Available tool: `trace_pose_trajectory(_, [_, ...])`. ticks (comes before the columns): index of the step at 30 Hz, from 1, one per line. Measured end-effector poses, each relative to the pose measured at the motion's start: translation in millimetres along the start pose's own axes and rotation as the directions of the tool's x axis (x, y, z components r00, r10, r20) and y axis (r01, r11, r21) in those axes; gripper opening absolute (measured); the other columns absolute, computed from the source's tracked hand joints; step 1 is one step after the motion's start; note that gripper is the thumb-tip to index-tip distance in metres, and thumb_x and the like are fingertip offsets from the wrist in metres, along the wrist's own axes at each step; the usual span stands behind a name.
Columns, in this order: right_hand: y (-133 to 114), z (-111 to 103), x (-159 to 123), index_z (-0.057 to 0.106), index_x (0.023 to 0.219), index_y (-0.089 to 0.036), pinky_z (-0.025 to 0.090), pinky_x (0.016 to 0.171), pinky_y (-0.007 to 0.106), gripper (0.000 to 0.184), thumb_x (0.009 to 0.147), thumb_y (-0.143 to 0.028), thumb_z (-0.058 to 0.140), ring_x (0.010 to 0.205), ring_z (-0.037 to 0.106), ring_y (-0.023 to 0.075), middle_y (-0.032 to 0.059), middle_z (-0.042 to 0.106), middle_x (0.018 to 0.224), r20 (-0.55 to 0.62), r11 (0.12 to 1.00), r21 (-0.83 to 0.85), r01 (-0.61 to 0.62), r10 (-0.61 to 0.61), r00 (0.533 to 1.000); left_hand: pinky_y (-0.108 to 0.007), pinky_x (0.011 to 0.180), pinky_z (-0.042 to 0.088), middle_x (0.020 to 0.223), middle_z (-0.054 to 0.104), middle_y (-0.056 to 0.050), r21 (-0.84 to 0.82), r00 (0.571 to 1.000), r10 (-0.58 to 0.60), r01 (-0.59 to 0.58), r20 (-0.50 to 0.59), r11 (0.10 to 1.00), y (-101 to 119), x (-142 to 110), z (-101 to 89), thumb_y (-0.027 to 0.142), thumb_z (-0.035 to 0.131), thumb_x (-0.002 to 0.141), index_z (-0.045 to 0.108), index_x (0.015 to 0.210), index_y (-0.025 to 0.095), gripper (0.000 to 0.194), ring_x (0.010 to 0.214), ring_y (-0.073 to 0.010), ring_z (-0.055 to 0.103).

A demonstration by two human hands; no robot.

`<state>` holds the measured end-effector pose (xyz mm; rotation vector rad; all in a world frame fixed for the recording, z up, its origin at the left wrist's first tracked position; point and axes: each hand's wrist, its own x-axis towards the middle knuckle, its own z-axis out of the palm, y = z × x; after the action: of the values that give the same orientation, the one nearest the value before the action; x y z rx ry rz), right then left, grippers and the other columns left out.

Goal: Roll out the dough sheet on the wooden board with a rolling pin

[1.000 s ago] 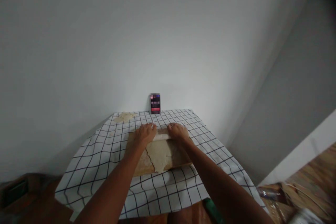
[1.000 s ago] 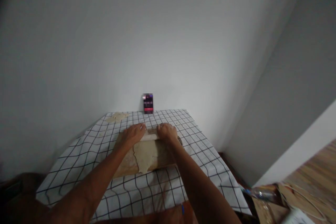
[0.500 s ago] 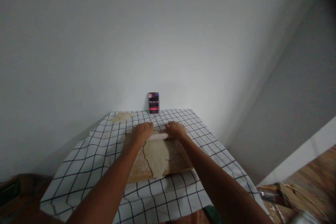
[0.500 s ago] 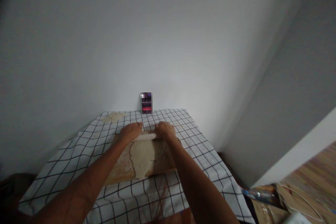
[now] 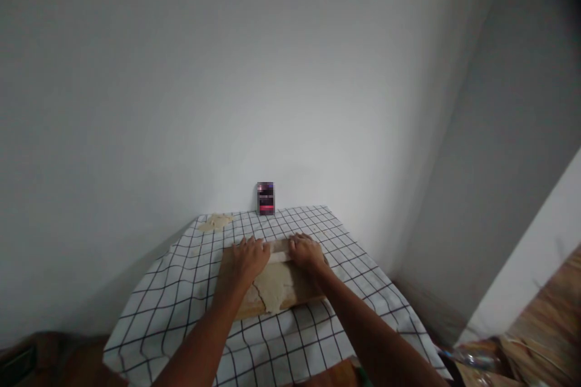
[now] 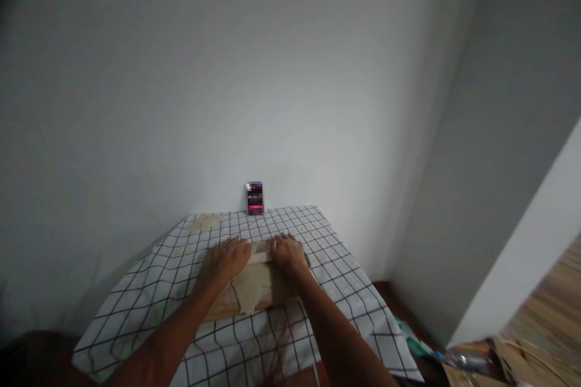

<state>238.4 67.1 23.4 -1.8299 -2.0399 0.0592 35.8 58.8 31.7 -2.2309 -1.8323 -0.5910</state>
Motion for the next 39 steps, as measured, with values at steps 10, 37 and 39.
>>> trace_pose_trajectory(10, [-5, -11, -52, 0.082, 0.126, -0.026, 0.052, 0.115, 0.042, 0.046, 0.121, -0.034, 0.038, 0.141, 0.063, 0.0297, 0.0109, 0.078, 0.145, -0.102, 0.997, 0.062, 0.039, -0.032, 0.994, -0.054, 0.132, 0.049, 0.155, 0.079, -0.01, -0.04, 0.998, 0.052, -0.053, -0.031, 0.998, 5, -39, -16.5, 0.035, 0.044, 0.113, 0.084, 0.137, 0.025, 0.048, 0.148, -0.0316, 0.07])
trace_pose_trajectory(37, [7, 7, -27, 0.079, 0.108, -0.025, 0.051, 0.09, 0.033, 0.049, 0.114, -0.069, 0.058, 0.114, 0.076, 0.0277, 0.0089, 0.083, 0.114, -0.202, 0.915, 0.38, -0.138, 0.228, 0.953, -0.053, 0.13, 0.058, 0.149, 0.08, 0.01, -0.321, 0.965, 0.254, -0.22, 0.068, 0.921, -29, -115, -24.6, 0.038, 0.062, 0.1, 0.086, 0.13, 0.055, 0.043, 0.146, -0.0295, 0.072])
trace_pose_trajectory(39, [7, 8, -26, 0.077, 0.103, -0.024, 0.049, 0.084, 0.032, 0.051, 0.113, -0.071, 0.059, 0.107, 0.076, 0.027, 0.009, 0.083, 0.109, -0.211, 0.895, 0.417, -0.156, 0.263, 0.941, -0.054, 0.125, 0.062, 0.143, 0.084, 0.004, -0.333, 0.961, 0.276, -0.269, -0.027, 0.904, -28, -112, -21.6, 0.031, 0.063, 0.098, 0.09, 0.126, 0.046, 0.041, 0.139, -0.03, 0.077])
